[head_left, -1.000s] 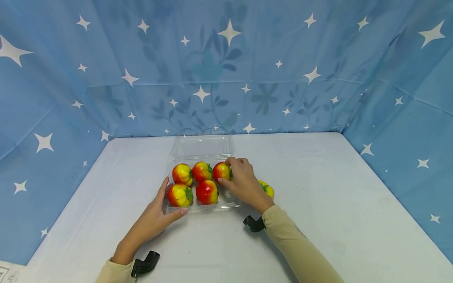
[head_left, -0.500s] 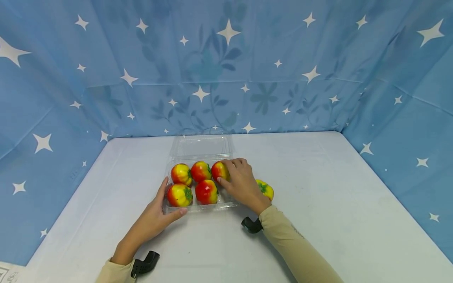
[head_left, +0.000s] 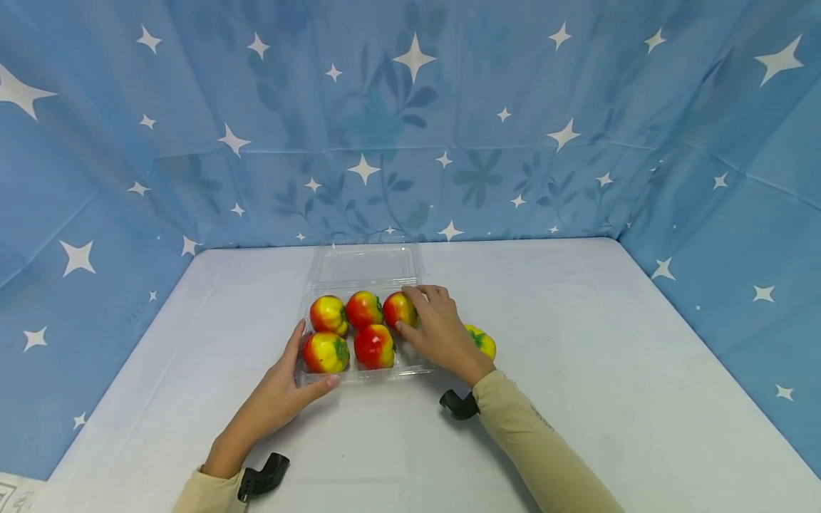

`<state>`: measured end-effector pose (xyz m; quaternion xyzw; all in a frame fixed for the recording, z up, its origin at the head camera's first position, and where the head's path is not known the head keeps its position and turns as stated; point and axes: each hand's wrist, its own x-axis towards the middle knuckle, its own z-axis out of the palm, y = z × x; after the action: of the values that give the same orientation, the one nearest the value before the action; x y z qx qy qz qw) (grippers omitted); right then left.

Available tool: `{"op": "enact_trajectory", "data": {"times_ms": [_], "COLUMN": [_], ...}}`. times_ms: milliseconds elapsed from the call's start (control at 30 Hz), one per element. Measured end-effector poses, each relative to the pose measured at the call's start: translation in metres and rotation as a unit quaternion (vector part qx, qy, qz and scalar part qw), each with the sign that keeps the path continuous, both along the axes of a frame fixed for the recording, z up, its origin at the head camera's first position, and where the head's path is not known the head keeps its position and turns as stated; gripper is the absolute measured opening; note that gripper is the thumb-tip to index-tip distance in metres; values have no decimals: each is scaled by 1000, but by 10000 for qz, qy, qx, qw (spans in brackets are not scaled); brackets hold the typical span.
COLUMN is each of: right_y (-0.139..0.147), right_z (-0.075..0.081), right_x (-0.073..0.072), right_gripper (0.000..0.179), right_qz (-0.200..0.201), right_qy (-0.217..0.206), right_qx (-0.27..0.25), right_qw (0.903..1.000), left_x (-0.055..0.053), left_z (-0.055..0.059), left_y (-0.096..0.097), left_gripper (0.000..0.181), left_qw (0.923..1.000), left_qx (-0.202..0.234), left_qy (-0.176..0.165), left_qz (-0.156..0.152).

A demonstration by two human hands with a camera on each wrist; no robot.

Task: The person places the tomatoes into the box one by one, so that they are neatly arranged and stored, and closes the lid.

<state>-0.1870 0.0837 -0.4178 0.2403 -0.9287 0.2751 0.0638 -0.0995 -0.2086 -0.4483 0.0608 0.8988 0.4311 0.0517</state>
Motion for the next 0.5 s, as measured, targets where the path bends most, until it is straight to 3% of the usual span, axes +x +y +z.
{"op": "enact_trajectory", "data": {"times_ms": [500], "right_y": [33], "right_z": [22], "right_x": [9], "right_gripper": [60], "right_qz": [163], "right_qy": [-329], "right_qx": [-643], "right_qw": [9973], "left_x": [0], "left_z": [1], "left_y": [0], "left_gripper": [117], "left_qw": [9999], "left_qx": [-3], "left_qy": [-100], "left_qz": [13]}}
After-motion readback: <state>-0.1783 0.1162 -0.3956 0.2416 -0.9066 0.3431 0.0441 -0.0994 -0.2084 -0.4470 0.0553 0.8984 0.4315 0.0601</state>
